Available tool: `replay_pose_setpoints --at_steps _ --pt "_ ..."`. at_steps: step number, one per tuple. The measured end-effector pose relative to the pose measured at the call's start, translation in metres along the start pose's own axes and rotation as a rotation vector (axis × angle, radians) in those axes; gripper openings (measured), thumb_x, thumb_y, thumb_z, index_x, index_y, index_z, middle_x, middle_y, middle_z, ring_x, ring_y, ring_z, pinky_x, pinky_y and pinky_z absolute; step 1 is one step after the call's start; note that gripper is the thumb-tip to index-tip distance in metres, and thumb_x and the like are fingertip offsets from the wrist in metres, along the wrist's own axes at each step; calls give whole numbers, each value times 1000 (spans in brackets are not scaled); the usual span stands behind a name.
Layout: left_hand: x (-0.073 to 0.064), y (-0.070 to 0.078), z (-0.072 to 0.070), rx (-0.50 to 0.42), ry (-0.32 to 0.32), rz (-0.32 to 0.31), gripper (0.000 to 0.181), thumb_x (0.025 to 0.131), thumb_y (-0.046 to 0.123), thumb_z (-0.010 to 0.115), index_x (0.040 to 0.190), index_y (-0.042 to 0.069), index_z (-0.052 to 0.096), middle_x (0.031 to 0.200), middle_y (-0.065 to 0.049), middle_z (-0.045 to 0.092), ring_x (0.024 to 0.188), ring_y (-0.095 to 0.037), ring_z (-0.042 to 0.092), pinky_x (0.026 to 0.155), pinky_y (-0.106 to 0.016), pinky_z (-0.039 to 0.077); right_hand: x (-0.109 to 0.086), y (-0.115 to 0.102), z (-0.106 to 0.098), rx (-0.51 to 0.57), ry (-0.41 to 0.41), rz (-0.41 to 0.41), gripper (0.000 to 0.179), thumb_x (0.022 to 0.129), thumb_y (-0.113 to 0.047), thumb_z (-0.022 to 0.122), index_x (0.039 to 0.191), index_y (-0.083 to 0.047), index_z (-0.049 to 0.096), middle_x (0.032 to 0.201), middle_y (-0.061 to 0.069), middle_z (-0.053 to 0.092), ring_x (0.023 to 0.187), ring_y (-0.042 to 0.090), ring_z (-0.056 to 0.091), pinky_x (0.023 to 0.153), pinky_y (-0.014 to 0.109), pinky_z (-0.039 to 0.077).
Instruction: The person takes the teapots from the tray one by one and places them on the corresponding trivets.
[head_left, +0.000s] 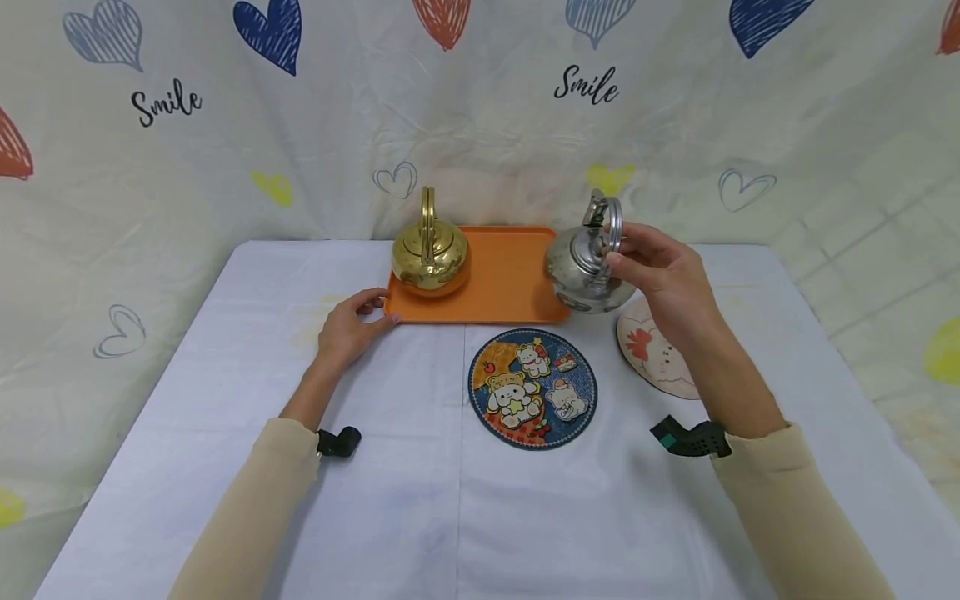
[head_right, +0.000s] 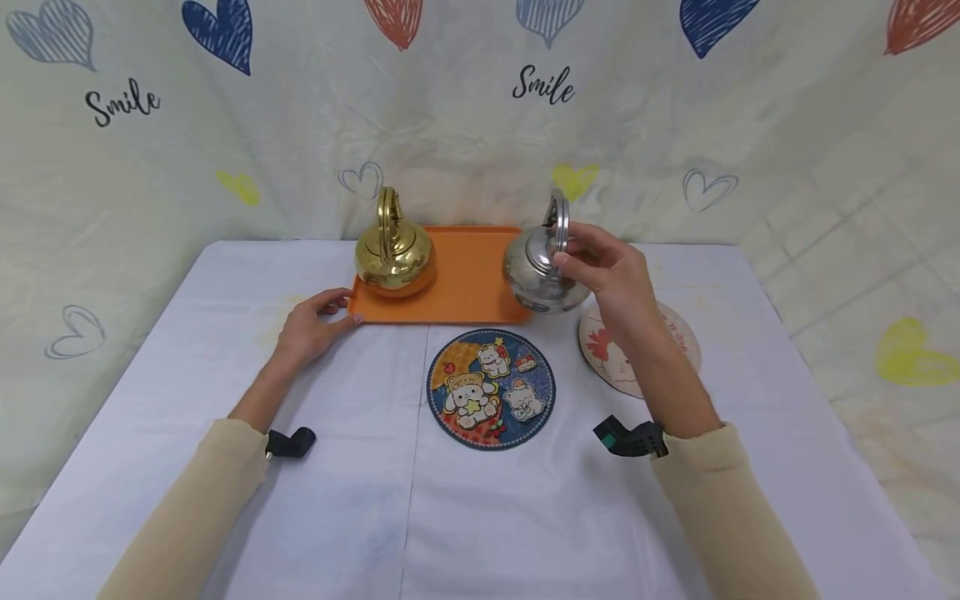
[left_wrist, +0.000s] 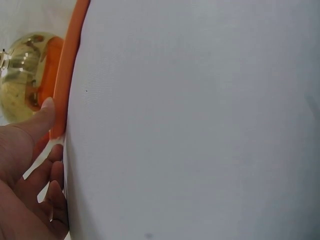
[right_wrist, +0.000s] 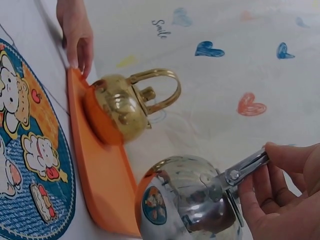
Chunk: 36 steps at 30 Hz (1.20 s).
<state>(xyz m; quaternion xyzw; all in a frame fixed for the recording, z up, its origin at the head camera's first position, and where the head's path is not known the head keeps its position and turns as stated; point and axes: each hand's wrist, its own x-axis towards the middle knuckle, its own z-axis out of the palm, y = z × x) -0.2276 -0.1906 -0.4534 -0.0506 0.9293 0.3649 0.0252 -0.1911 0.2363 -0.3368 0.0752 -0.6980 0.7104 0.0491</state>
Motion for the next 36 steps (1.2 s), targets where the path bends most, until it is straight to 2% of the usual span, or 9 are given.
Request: replay_pose_setpoints --at_steps 7,14,24,36 --pt "0 0 0 3 -2 9 53 96 38 75 145 24 60 136 -6 65 132 -28 56 109 -55 43 -6 -1 -8 -36 28 24 36 98 -12 72 134 -12 69 105 -6 67 106 13 57 90 14 54" --pt "-1 1 0 -1 0 13 53 95 38 76 144 24 61 135 -5 66 131 -28 56 108 -54 44 -12 2 -19 37 7 43 38 97 -8 73 135 -9 67 105 -4 66 107 14 55 88 14 53" --pt "-1 2 -1 6 -2 6 52 95 37 75 144 24 61 135 -6 66 130 -28 56 108 -53 44 -20 2 -36 -27 39 52 44 98 -12 72 141 -7 64 106 -7 67 108 12 56 92 13 51" --pt "0 2 0 8 -3 2 53 96 38 75 145 24 60 137 -5 66 133 -27 56 109 -54 44 -26 2 -51 1 56 69 44 97 -14 73 140 -8 64 109 -6 66 109 13 55 92 12 51"
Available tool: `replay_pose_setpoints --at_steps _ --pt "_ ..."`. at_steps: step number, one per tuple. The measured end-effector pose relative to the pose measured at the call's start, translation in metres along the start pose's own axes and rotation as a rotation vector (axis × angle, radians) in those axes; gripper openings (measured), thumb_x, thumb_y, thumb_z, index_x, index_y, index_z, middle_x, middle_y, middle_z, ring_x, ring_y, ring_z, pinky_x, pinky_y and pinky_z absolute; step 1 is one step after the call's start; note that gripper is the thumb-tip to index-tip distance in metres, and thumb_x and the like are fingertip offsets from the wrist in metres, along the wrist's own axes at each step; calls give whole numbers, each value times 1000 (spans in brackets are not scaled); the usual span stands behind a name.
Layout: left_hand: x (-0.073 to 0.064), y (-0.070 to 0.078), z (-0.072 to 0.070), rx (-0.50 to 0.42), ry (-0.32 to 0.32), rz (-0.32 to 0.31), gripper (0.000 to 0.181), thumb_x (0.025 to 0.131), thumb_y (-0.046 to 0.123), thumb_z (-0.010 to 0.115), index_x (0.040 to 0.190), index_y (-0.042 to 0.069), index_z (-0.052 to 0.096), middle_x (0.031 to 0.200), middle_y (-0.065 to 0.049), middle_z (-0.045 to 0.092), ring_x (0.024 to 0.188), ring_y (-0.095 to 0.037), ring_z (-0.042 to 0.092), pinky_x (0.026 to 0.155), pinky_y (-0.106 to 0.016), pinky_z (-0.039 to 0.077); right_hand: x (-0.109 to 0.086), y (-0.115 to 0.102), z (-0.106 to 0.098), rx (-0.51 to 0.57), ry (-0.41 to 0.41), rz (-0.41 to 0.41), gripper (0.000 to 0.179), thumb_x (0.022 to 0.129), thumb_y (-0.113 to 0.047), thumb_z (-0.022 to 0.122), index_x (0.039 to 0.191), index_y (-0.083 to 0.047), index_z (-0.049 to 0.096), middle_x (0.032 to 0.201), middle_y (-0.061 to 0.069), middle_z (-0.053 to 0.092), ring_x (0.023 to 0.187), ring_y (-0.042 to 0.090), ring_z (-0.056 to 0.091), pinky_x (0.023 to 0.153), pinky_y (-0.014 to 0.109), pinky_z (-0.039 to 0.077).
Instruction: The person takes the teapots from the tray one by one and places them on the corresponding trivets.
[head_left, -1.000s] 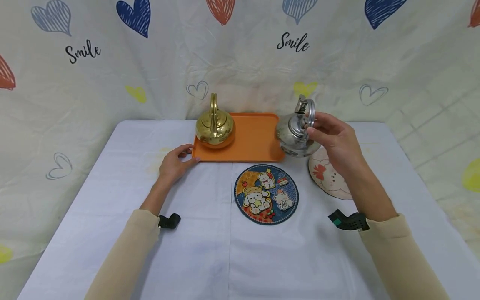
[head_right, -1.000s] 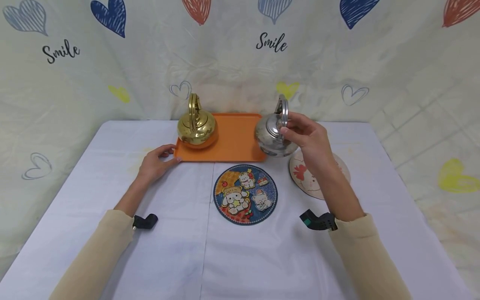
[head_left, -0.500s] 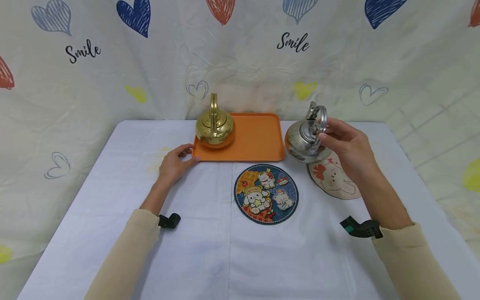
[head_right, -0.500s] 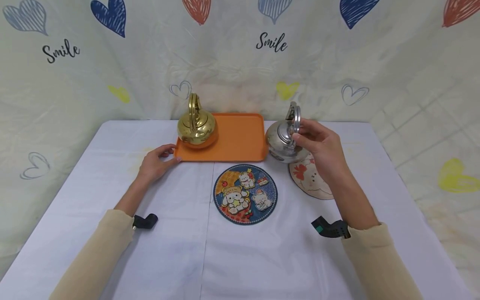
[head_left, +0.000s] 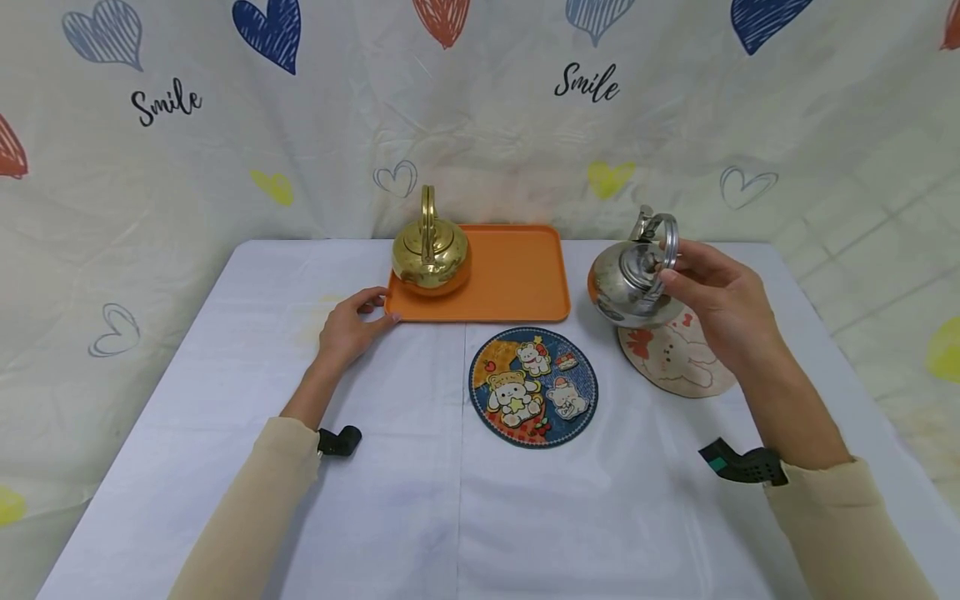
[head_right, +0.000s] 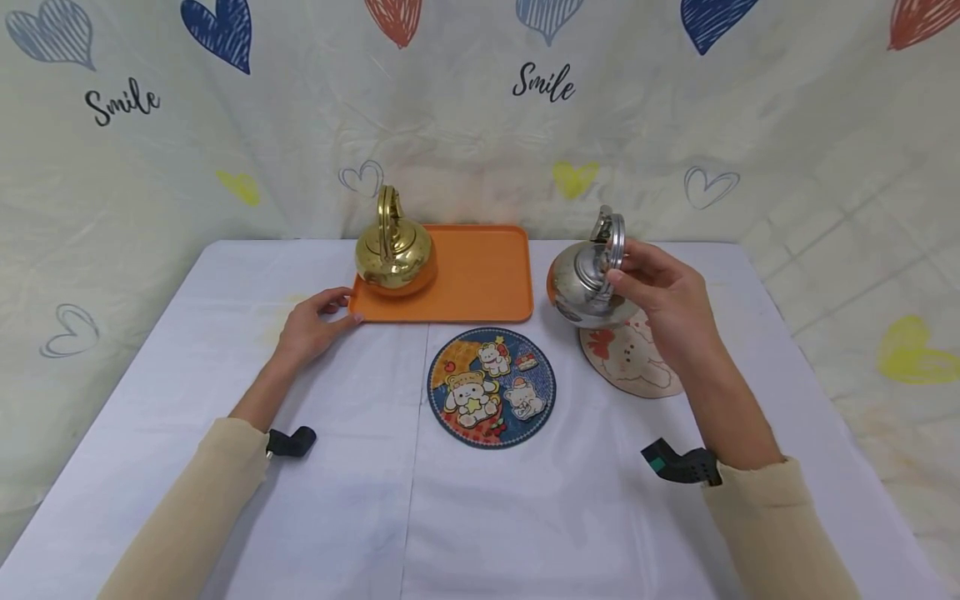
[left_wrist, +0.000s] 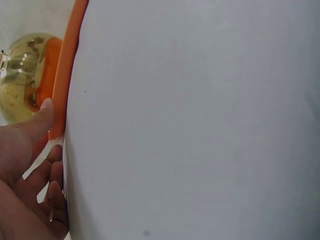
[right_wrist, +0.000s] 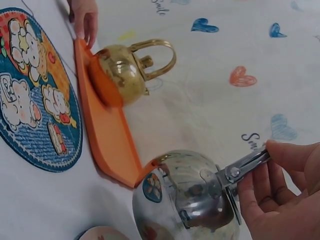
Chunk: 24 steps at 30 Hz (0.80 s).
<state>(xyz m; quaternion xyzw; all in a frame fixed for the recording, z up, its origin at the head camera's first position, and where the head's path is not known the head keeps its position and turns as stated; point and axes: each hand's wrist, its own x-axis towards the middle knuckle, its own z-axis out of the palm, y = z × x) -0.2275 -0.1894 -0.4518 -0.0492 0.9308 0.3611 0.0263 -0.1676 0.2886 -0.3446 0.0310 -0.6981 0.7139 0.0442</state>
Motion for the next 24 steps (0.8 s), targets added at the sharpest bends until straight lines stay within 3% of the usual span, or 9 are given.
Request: replay_pose_setpoints --at_steps 10,24 --pt "1 -2 1 -5 6 10 54 96 37 75 145 24 59 137 -5 66 133 -28 56 110 -54 43 -4 5 -13 56 2 7 38 98 -3 69 136 -9 68 107 -6 68 105 11 58 90 14 52" --pt "-1 -1 2 -10 1 6 53 97 37 74 146 23 59 139 -6 65 135 -28 55 112 -54 43 -14 13 -36 73 21 35 41 99 -4 67 140 -10 65 116 -6 67 111 11 55 90 12 52"
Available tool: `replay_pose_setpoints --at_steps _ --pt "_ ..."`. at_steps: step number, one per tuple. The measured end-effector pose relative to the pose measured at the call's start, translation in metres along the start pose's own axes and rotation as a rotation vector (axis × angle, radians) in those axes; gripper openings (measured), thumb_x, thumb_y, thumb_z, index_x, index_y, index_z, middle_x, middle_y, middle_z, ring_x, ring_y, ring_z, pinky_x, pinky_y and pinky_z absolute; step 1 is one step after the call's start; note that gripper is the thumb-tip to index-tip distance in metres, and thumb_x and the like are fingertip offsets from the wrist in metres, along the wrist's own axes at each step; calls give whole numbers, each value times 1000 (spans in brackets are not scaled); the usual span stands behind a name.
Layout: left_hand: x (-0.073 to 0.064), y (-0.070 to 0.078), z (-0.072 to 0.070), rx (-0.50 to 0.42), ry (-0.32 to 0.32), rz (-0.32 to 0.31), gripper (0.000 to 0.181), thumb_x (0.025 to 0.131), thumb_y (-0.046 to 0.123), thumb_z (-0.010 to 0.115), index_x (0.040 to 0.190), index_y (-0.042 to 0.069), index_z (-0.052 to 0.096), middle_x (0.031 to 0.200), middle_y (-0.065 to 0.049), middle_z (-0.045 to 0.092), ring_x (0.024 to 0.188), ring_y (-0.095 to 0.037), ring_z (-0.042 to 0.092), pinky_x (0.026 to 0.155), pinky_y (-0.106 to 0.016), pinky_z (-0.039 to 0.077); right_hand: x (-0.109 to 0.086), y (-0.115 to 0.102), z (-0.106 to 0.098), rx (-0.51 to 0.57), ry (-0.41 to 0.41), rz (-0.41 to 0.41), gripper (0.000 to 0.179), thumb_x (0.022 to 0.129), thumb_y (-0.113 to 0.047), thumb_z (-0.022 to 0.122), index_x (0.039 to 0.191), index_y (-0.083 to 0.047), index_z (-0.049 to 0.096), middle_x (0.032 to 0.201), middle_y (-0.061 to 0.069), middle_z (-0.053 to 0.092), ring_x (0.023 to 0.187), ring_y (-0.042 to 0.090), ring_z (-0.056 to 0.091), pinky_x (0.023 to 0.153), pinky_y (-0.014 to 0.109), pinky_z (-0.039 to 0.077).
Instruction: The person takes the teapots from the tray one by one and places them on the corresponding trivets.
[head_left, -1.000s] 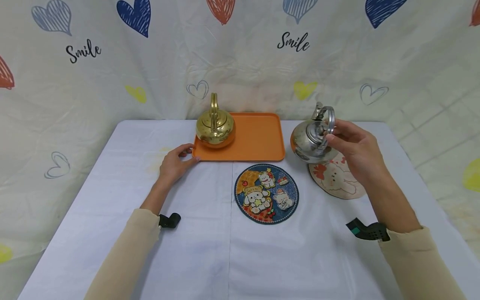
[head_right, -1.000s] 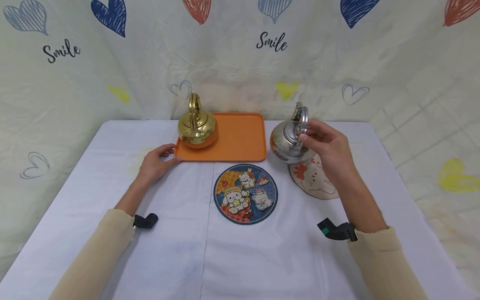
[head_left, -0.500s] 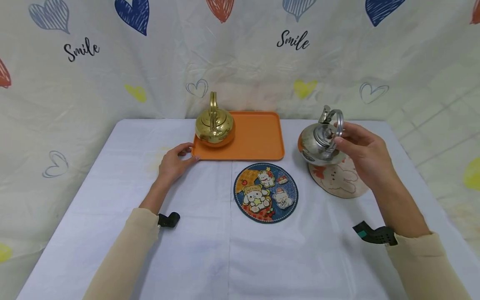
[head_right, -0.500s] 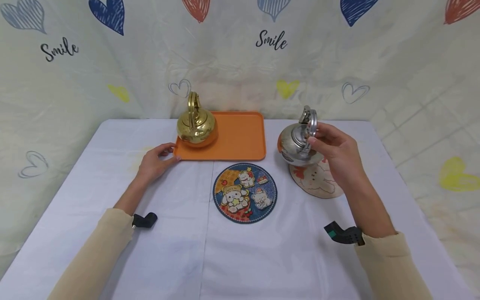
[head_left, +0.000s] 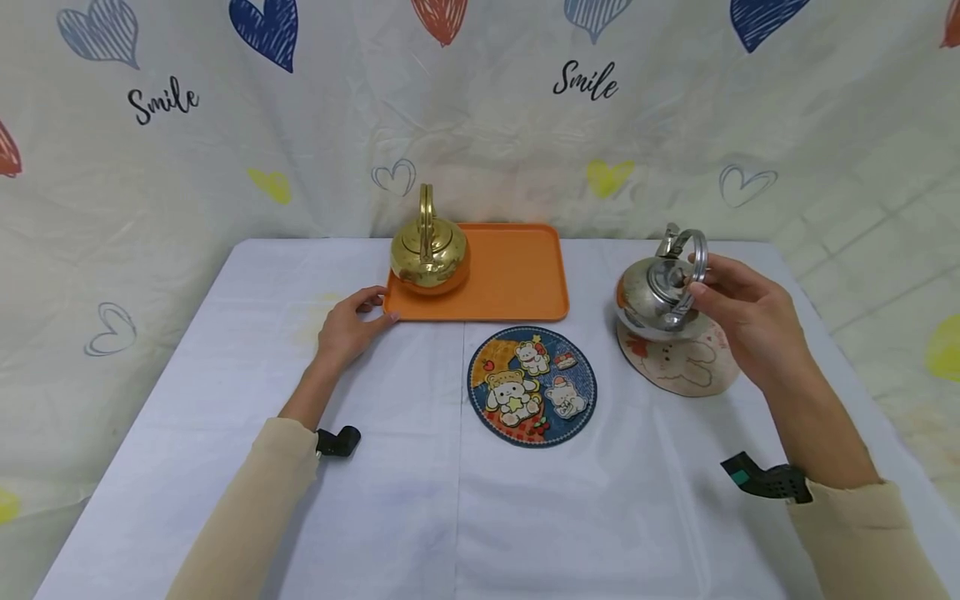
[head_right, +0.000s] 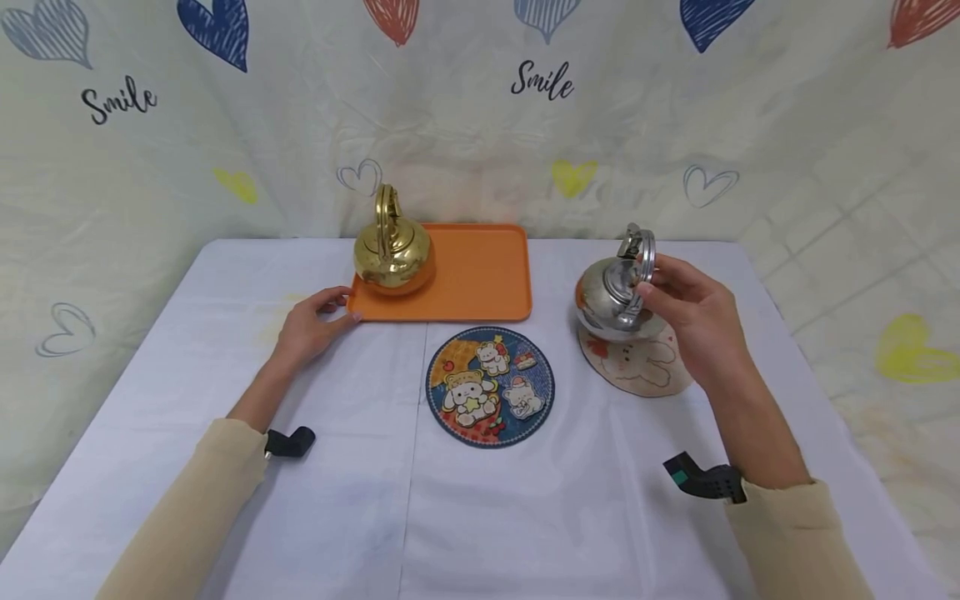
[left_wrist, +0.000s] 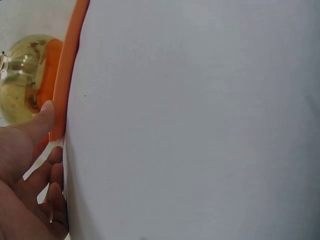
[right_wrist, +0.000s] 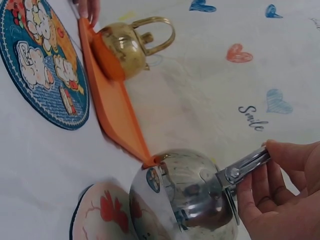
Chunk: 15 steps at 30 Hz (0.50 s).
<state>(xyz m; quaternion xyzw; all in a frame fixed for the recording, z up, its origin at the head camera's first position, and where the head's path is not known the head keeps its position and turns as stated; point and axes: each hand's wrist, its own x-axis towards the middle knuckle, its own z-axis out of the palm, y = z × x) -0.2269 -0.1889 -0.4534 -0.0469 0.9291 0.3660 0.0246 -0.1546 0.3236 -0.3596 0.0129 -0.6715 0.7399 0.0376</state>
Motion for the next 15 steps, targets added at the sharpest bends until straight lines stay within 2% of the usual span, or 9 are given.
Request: replay_pose_setpoints --at_steps 7,15 --pt "0 0 1 2 7 0 54 96 37 74 146 23 59 139 -6 65 135 -28 55 112 -55 43 -4 1 -11 29 -1 4 41 100 -1 64 140 -10 65 117 -5 69 111 10 56 90 12 51" --pt "1 -1 1 3 6 2 55 96 37 74 147 23 58 139 -6 65 135 -28 55 112 -54 43 -6 4 -20 115 -25 -18 39 100 7 58 136 -7 67 114 -2 72 105 10 61 88 16 52"
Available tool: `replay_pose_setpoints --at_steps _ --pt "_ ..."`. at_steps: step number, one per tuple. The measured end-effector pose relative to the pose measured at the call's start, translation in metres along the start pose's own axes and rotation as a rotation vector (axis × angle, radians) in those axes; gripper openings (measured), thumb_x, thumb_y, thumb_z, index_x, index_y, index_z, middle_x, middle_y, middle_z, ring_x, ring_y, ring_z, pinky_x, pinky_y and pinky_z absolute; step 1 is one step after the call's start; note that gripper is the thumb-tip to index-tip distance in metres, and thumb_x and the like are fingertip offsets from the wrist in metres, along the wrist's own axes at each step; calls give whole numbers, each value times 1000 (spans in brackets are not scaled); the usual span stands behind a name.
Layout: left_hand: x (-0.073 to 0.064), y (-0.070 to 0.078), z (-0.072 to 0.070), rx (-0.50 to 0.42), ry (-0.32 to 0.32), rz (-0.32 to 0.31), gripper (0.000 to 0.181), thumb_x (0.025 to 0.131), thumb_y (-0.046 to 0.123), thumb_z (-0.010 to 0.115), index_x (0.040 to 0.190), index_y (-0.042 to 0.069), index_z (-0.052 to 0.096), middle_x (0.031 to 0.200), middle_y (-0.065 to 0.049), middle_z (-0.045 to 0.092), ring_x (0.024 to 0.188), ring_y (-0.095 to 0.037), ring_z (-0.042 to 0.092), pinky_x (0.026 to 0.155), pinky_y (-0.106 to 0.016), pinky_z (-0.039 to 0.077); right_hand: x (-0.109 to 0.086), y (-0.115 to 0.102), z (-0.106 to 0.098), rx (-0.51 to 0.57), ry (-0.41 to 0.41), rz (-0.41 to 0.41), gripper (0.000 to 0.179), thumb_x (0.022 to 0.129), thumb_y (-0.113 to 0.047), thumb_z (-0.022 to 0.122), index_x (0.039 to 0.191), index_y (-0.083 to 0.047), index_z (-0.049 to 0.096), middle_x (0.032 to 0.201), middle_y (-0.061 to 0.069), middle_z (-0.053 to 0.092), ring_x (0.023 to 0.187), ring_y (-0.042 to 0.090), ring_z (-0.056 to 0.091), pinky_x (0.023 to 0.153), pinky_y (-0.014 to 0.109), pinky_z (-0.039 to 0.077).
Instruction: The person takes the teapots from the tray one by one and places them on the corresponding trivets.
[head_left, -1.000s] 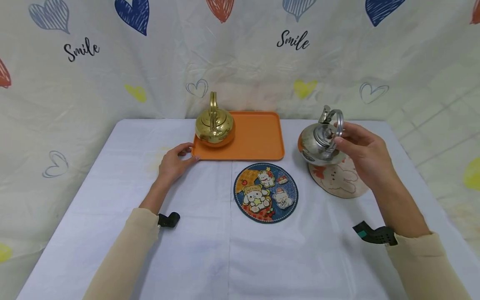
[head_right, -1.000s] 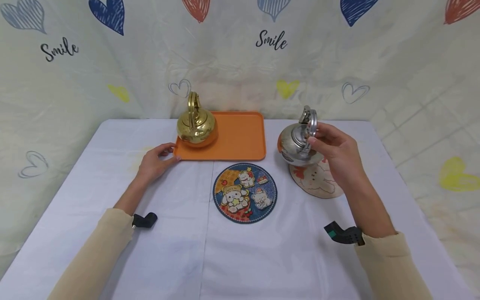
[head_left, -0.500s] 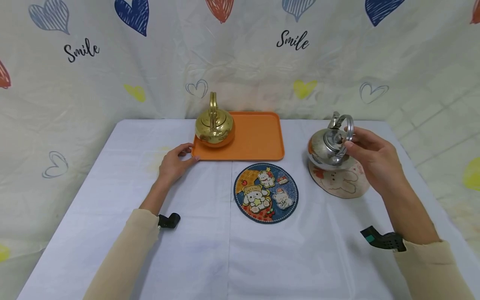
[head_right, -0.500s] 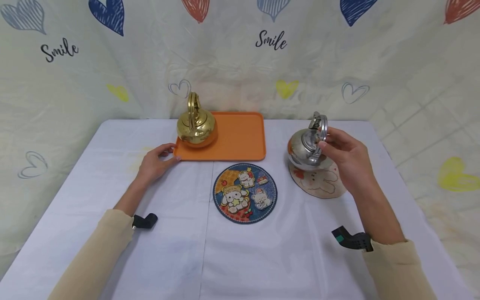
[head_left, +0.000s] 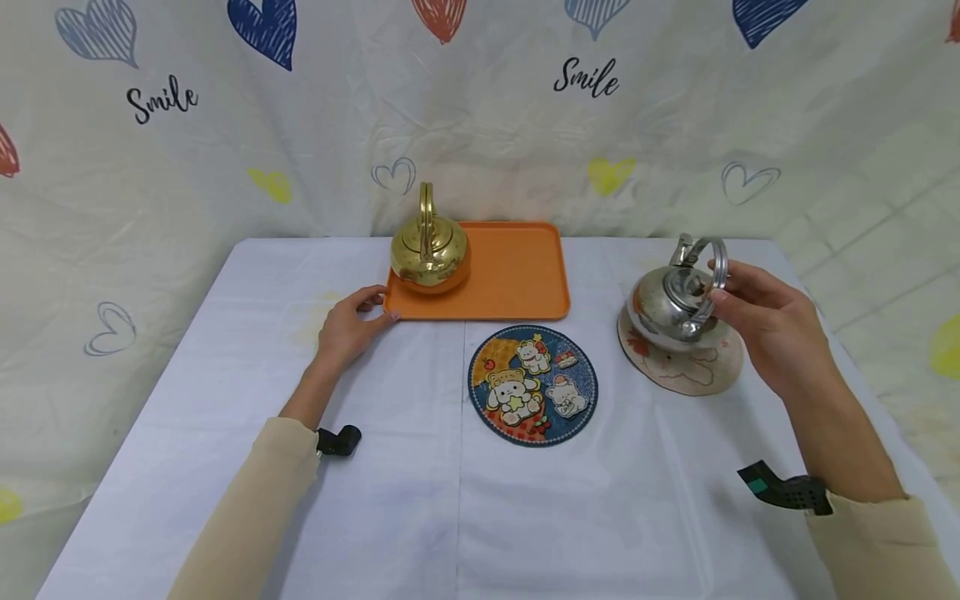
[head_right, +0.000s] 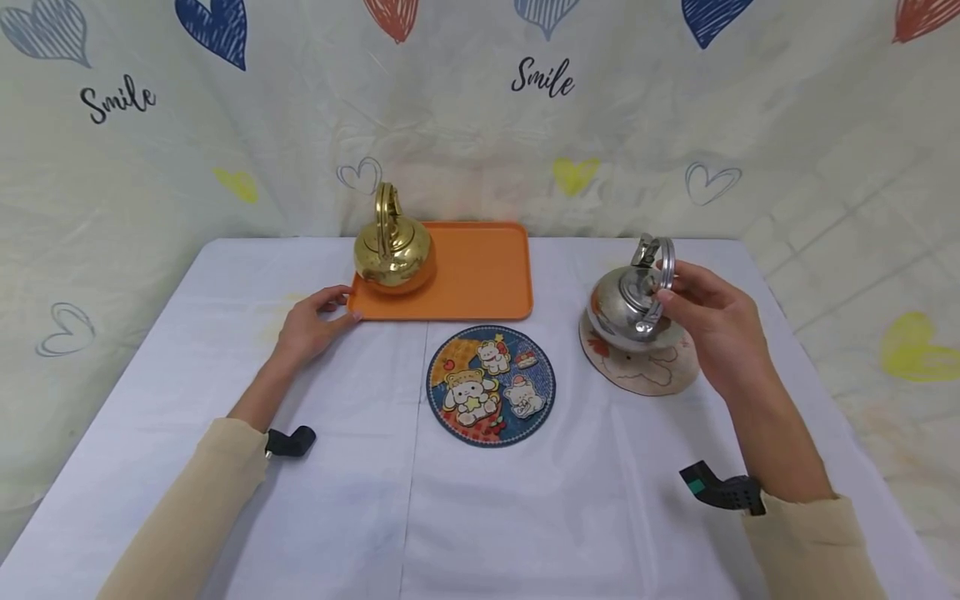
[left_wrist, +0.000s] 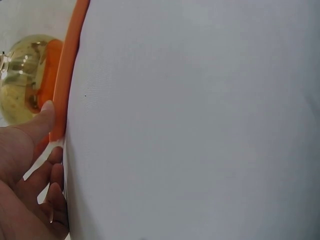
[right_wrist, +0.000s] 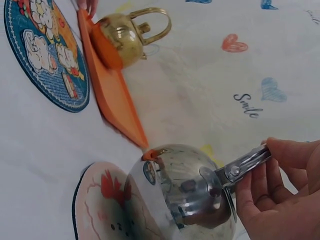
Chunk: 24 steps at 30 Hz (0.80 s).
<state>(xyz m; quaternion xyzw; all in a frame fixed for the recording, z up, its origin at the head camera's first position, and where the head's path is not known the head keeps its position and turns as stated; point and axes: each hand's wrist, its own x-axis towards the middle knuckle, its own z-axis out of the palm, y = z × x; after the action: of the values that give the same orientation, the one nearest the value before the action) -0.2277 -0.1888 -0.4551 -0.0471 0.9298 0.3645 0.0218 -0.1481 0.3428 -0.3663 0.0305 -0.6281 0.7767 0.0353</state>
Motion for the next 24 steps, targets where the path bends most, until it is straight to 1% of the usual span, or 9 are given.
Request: replay_pose_setpoints --at_steps 9,17,24 --pt "0 -1 0 -8 5 9 54 96 37 75 146 22 59 138 -6 65 134 -28 56 112 -53 43 -5 3 -10 30 -31 -21 39 101 11 54 135 -3 67 112 -1 72 101 11 63 87 18 52" --pt "0 0 0 -8 6 5 53 96 38 74 145 23 59 138 -6 65 135 -28 55 112 -54 42 -9 4 -15 100 -61 -41 41 100 15 50 134 -1 67 112 0 75 99 11 66 87 19 52" --pt "1 -1 1 -5 0 -5 55 96 39 74 147 23 58 139 -5 65 136 -28 55 113 -54 42 -9 6 -18 110 -90 -67 41 101 16 48 135 2 65 114 3 75 101 12 66 89 21 51"
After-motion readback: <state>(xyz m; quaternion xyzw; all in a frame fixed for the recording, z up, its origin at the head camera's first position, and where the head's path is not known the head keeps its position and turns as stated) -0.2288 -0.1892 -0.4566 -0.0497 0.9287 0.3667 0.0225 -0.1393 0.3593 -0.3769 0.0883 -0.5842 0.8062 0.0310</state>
